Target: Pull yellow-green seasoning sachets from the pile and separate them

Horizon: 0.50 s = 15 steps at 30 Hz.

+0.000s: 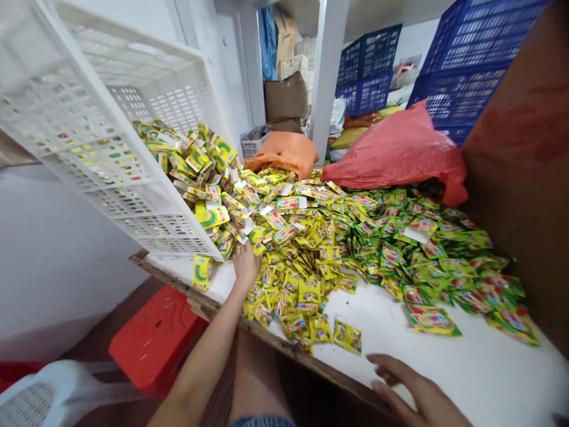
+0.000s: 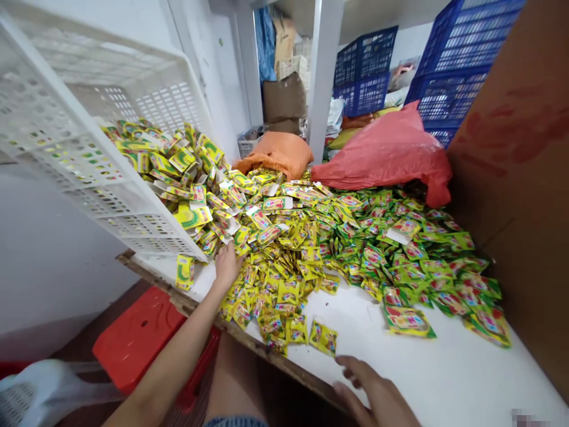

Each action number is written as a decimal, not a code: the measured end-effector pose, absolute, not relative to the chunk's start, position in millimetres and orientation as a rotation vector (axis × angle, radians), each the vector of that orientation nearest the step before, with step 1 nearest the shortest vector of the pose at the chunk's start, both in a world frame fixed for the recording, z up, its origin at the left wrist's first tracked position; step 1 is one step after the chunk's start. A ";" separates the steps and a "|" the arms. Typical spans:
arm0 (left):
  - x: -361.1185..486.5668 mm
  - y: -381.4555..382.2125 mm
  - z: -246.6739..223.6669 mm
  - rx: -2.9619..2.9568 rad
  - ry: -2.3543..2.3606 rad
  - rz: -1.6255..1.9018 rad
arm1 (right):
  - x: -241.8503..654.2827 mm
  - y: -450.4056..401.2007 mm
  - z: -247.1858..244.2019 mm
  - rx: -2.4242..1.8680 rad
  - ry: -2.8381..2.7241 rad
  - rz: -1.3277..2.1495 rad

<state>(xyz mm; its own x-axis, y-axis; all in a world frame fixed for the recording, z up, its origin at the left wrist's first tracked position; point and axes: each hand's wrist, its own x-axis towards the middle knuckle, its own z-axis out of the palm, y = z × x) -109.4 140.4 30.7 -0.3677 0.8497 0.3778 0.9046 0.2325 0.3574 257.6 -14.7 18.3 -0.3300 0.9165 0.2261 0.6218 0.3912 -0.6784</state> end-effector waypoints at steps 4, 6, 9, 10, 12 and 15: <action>-123.6 155.2 24.0 -1.746 -2.365 -0.811 | 218.9 -10.2 30.6 -1.290 -2.019 0.715; -130.8 156.6 20.3 -1.765 -2.360 -0.837 | 214.3 -10.8 33.0 -1.295 -1.994 0.767; -140.7 156.4 15.2 -1.805 -2.352 -0.873 | 222.5 -8.6 28.1 -1.370 -1.918 0.735; -143.3 156.0 13.9 -1.817 -2.344 -0.884 | 226.6 -7.2 25.0 -1.396 -1.890 0.713; -146.8 154.0 12.5 -1.823 -2.321 -0.901 | 232.4 -4.7 18.8 -1.436 -1.831 0.690; -144.6 145.7 15.1 -1.812 -2.269 -0.931 | 226.4 -3.6 15.5 -1.473 -1.735 0.695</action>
